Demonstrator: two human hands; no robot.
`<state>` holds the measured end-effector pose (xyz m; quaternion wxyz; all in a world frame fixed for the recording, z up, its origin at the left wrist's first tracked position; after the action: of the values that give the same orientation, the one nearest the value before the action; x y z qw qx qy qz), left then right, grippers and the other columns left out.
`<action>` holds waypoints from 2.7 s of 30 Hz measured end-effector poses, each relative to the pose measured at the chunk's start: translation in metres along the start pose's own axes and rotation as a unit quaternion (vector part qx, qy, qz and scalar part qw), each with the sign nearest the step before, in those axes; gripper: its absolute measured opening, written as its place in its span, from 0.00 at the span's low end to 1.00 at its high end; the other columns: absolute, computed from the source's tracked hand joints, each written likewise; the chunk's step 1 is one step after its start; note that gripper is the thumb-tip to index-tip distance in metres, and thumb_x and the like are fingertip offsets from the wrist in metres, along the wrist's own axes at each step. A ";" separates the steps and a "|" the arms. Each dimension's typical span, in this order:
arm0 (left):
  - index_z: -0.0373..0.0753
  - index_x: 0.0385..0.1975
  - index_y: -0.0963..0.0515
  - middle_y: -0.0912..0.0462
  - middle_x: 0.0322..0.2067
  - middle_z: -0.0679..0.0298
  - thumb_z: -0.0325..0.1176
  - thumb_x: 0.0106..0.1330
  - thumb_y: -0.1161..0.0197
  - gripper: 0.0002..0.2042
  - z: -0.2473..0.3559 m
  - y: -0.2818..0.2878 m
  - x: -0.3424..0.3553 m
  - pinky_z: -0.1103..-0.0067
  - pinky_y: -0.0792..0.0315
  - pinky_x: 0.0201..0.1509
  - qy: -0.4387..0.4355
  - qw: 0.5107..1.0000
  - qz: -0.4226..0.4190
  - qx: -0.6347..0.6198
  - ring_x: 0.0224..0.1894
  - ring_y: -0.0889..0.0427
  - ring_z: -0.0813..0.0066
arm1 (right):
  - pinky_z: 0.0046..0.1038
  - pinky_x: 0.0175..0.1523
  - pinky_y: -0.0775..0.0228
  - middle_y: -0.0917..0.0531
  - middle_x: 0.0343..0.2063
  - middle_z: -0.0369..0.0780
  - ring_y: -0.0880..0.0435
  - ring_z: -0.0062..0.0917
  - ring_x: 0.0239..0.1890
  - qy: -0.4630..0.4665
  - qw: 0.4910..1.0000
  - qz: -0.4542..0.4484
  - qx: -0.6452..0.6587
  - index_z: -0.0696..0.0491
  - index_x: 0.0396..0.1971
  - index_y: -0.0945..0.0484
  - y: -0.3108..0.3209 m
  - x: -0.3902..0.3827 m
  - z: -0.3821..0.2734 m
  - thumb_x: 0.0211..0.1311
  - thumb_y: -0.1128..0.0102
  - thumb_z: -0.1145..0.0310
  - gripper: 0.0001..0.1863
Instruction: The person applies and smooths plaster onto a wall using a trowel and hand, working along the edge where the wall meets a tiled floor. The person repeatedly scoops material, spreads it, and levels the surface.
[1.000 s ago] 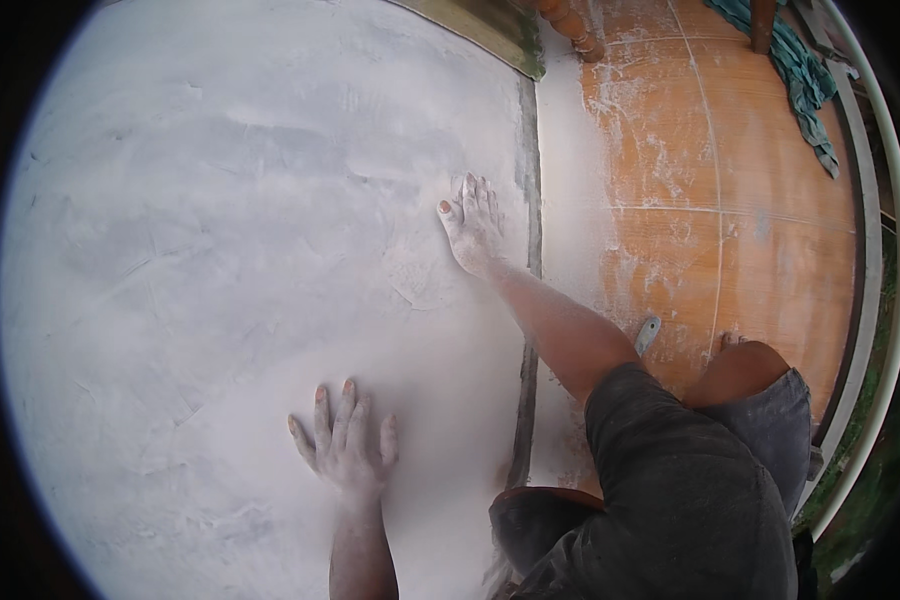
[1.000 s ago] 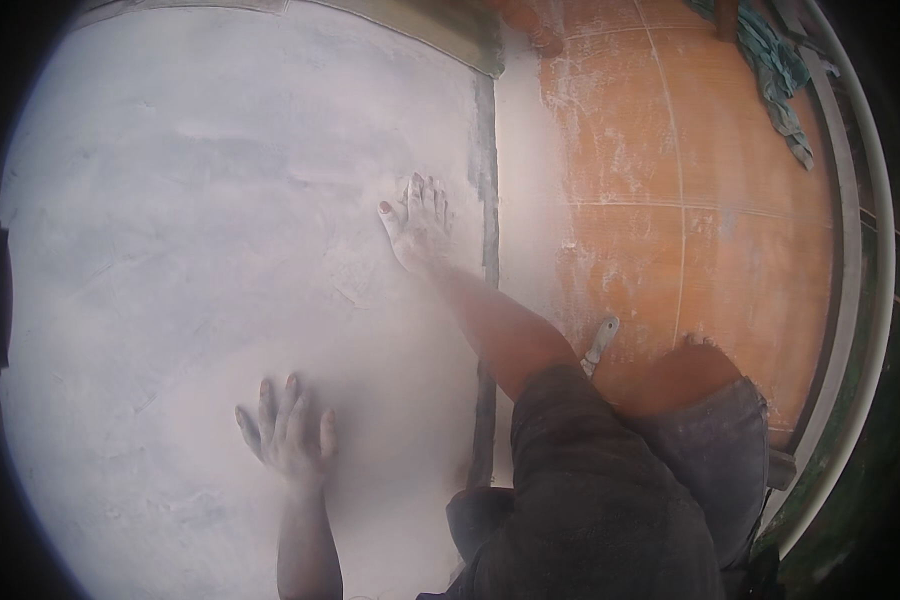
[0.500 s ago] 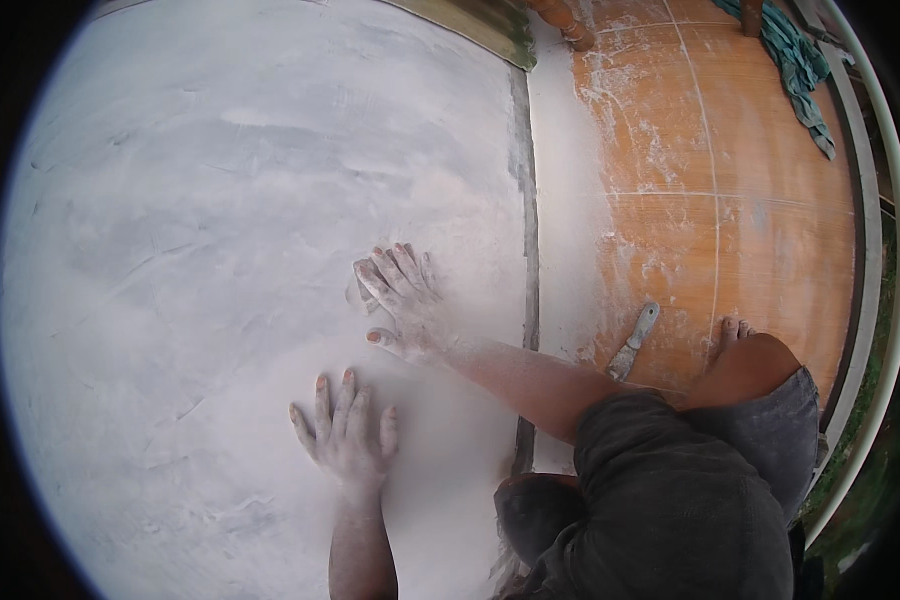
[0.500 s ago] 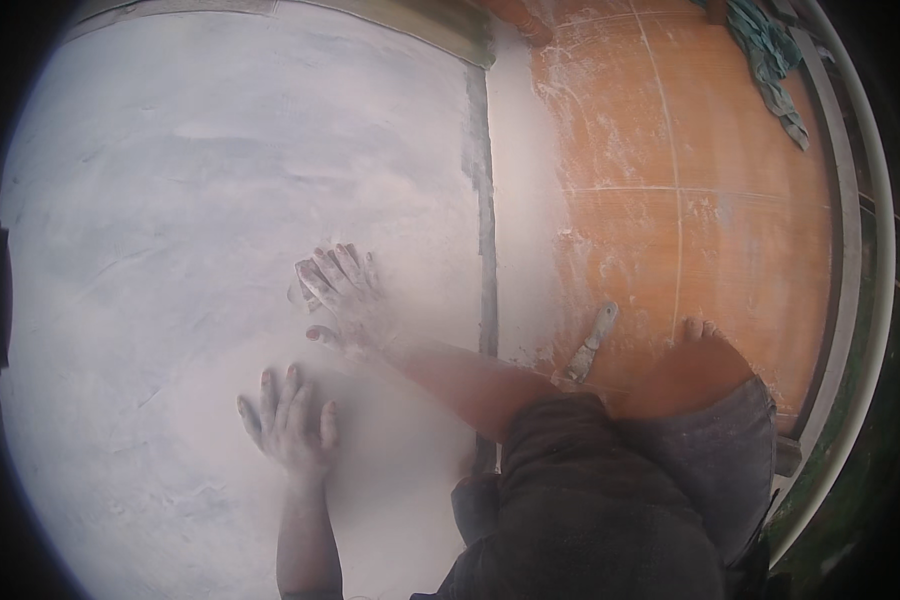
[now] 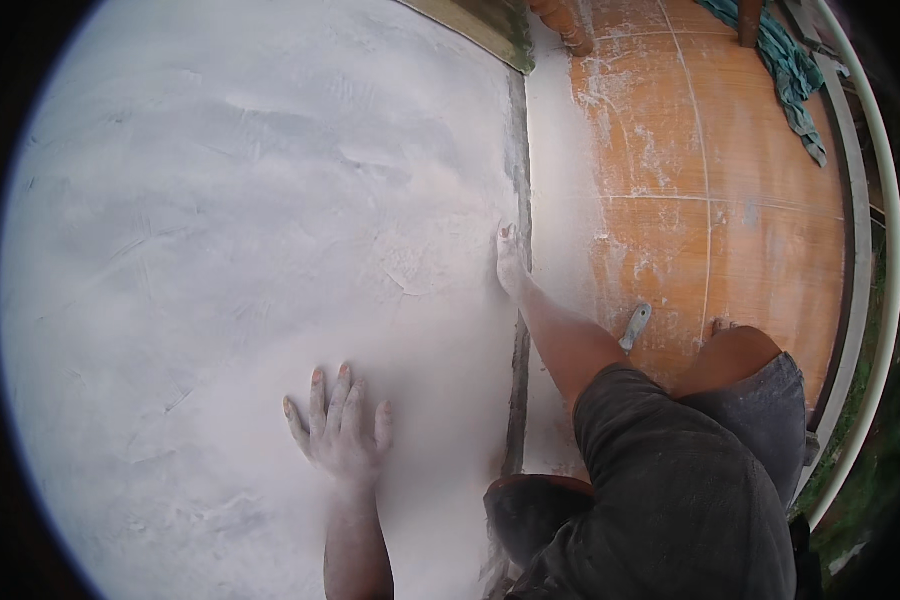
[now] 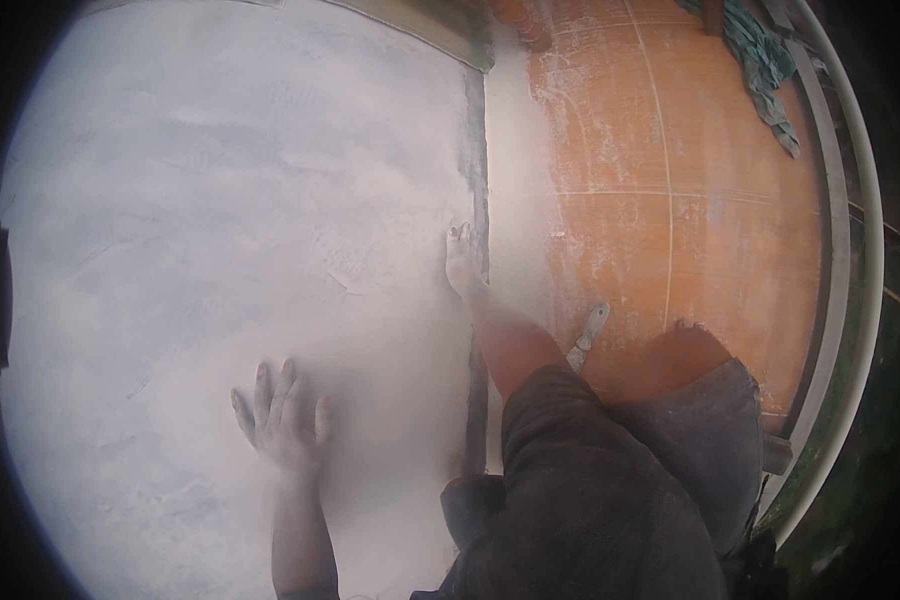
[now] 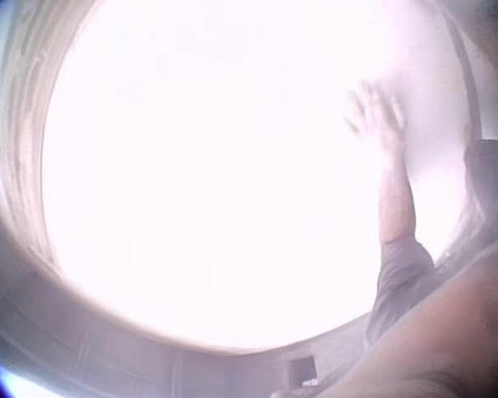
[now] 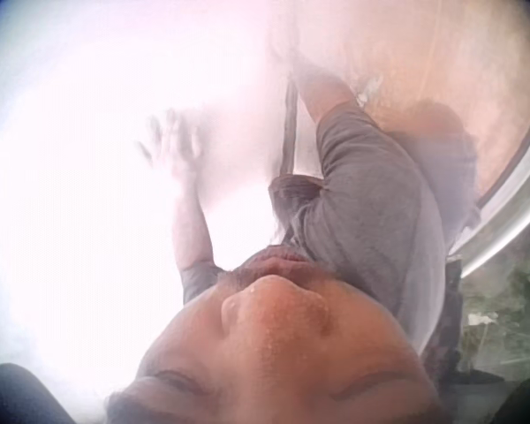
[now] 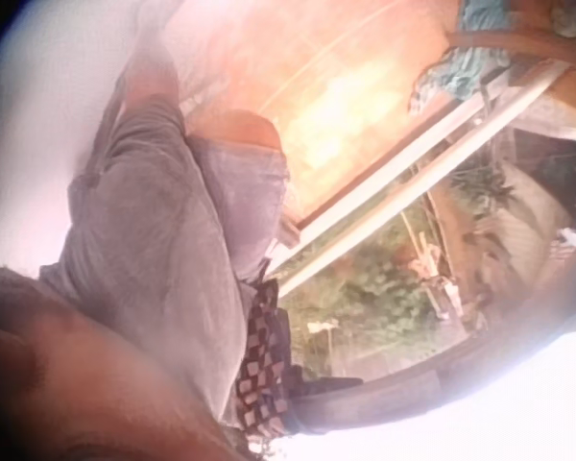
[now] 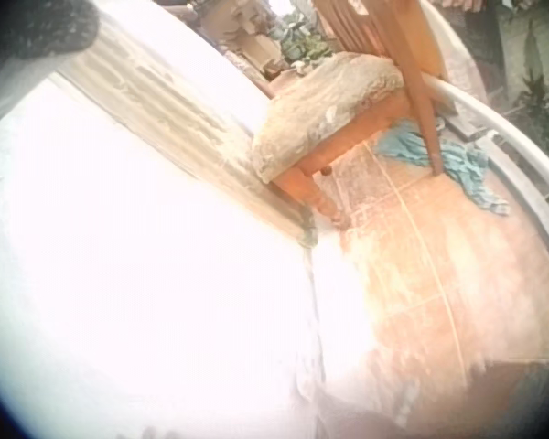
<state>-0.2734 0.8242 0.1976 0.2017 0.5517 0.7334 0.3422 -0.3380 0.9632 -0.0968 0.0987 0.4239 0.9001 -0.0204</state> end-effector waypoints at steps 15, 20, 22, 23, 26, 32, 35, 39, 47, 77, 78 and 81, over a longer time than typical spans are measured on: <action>0.47 0.44 0.13 0.13 0.58 0.72 0.55 0.73 0.40 0.19 -0.001 -0.004 -0.006 0.48 0.55 0.83 -0.007 1.000 0.008 0.024 0.72 0.26 0.63 | 0.57 0.83 0.72 0.55 0.81 0.51 0.64 0.47 0.84 0.058 0.993 0.030 0.098 0.54 0.82 0.57 -0.006 -0.007 0.020 0.79 0.62 0.36 0.46; 0.48 0.44 0.13 0.12 0.57 0.72 0.55 0.73 0.41 0.19 -0.001 -0.007 -0.004 0.49 0.56 0.83 -0.022 1.000 0.014 0.017 0.72 0.26 0.62 | 0.56 0.83 0.72 0.57 0.81 0.53 0.65 0.50 0.83 -0.107 0.987 0.041 0.108 0.53 0.82 0.58 -0.021 -0.008 0.065 0.77 0.61 0.34 0.48; 0.48 0.44 0.13 0.12 0.57 0.71 0.55 0.73 0.41 0.19 -0.001 -0.007 -0.004 0.49 0.57 0.83 -0.014 1.000 0.016 0.021 0.72 0.26 0.61 | 0.56 0.83 0.72 0.57 0.82 0.52 0.65 0.49 0.84 -0.216 0.963 0.051 0.154 0.52 0.82 0.59 -0.023 -0.011 0.070 0.78 0.60 0.35 0.48; 0.48 0.44 0.13 0.12 0.57 0.71 0.55 0.73 0.41 0.19 -0.002 -0.006 -0.004 0.49 0.57 0.83 -0.010 1.000 0.022 0.019 0.72 0.26 0.61 | 0.56 0.83 0.71 0.57 0.82 0.51 0.65 0.48 0.84 -0.259 0.941 0.096 0.193 0.52 0.82 0.59 -0.021 -0.012 0.071 0.78 0.60 0.35 0.48; 0.48 0.44 0.13 0.12 0.57 0.70 0.55 0.74 0.41 0.19 -0.001 -0.007 -0.003 0.49 0.57 0.83 -0.013 1.000 0.003 0.013 0.72 0.26 0.61 | 0.55 0.83 0.72 0.57 0.82 0.52 0.65 0.44 0.84 0.029 0.999 0.021 0.035 0.54 0.82 0.60 -0.013 -0.015 0.046 0.78 0.63 0.34 0.48; 0.47 0.45 0.13 0.12 0.57 0.69 0.53 0.74 0.41 0.18 -0.002 -0.007 -0.005 0.49 0.58 0.83 -0.013 1.000 0.006 0.013 0.72 0.26 0.61 | 0.53 0.83 0.72 0.58 0.81 0.54 0.64 0.47 0.84 -0.228 0.964 -0.001 0.136 0.58 0.81 0.64 -0.017 -0.011 0.079 0.78 0.64 0.34 0.50; 0.47 0.45 0.14 0.12 0.56 0.69 0.53 0.73 0.41 0.18 -0.002 -0.008 -0.005 0.50 0.58 0.84 -0.012 1.000 0.001 0.014 0.73 0.27 0.61 | 0.46 0.85 0.73 0.59 0.81 0.55 0.65 0.45 0.84 -0.084 0.994 0.021 0.068 0.59 0.81 0.63 -0.018 -0.001 0.072 0.80 0.65 0.36 0.48; 0.47 0.44 0.14 0.11 0.55 0.70 0.52 0.73 0.40 0.17 -0.002 -0.008 -0.005 0.51 0.59 0.84 -0.025 1.000 0.009 0.012 0.73 0.27 0.62 | 0.44 0.85 0.69 0.59 0.81 0.55 0.64 0.47 0.84 -0.129 0.991 -0.008 0.030 0.58 0.81 0.64 -0.014 0.008 0.082 0.78 0.64 0.34 0.50; 0.47 0.49 0.14 0.11 0.55 0.69 0.53 0.75 0.43 0.19 -0.001 -0.008 -0.005 0.53 0.56 0.83 -0.022 1.000 -0.011 0.014 0.72 0.26 0.57 | 0.47 0.85 0.67 0.53 0.80 0.56 0.62 0.49 0.83 -0.052 0.998 0.010 0.029 0.59 0.81 0.62 0.008 0.019 0.055 0.78 0.63 0.35 0.50; 0.44 0.45 0.14 0.12 0.57 0.66 0.53 0.75 0.42 0.20 -0.001 -0.008 -0.002 0.51 0.58 0.84 -0.043 0.998 0.001 0.034 0.74 0.29 0.54 | 0.49 0.84 0.71 0.58 0.82 0.52 0.65 0.49 0.83 -0.171 0.979 0.028 0.107 0.56 0.82 0.61 0.021 0.092 0.057 0.79 0.68 0.33 0.48; 0.44 0.45 0.14 0.13 0.58 0.66 0.53 0.75 0.42 0.19 -0.001 -0.008 -0.001 0.51 0.59 0.84 -0.044 0.998 0.002 0.037 0.74 0.29 0.54 | 0.50 0.84 0.70 0.58 0.82 0.52 0.65 0.50 0.83 -0.210 0.967 0.059 0.133 0.55 0.82 0.61 0.021 0.094 0.059 0.79 0.67 0.34 0.48; 0.44 0.45 0.15 0.13 0.59 0.66 0.53 0.75 0.42 0.19 -0.001 -0.010 0.000 0.50 0.59 0.83 -0.042 0.998 -0.015 0.046 0.74 0.29 0.54 | 0.43 0.85 0.74 0.60 0.82 0.50 0.66 0.45 0.84 0.092 0.993 0.060 0.038 0.57 0.81 0.62 0.022 0.101 0.044 0.80 0.68 0.34 0.48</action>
<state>-0.2804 0.8221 0.1913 0.2122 0.5630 0.7475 0.2814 -0.3772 1.0485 -0.1586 0.0006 0.4809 0.8767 -0.0101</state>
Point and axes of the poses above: each hand's wrist, its own x-axis towards the middle knuckle, its own y-axis out of the back of the hand, z = x × y, the point moved 3 cm from there along x, towards the middle knuckle
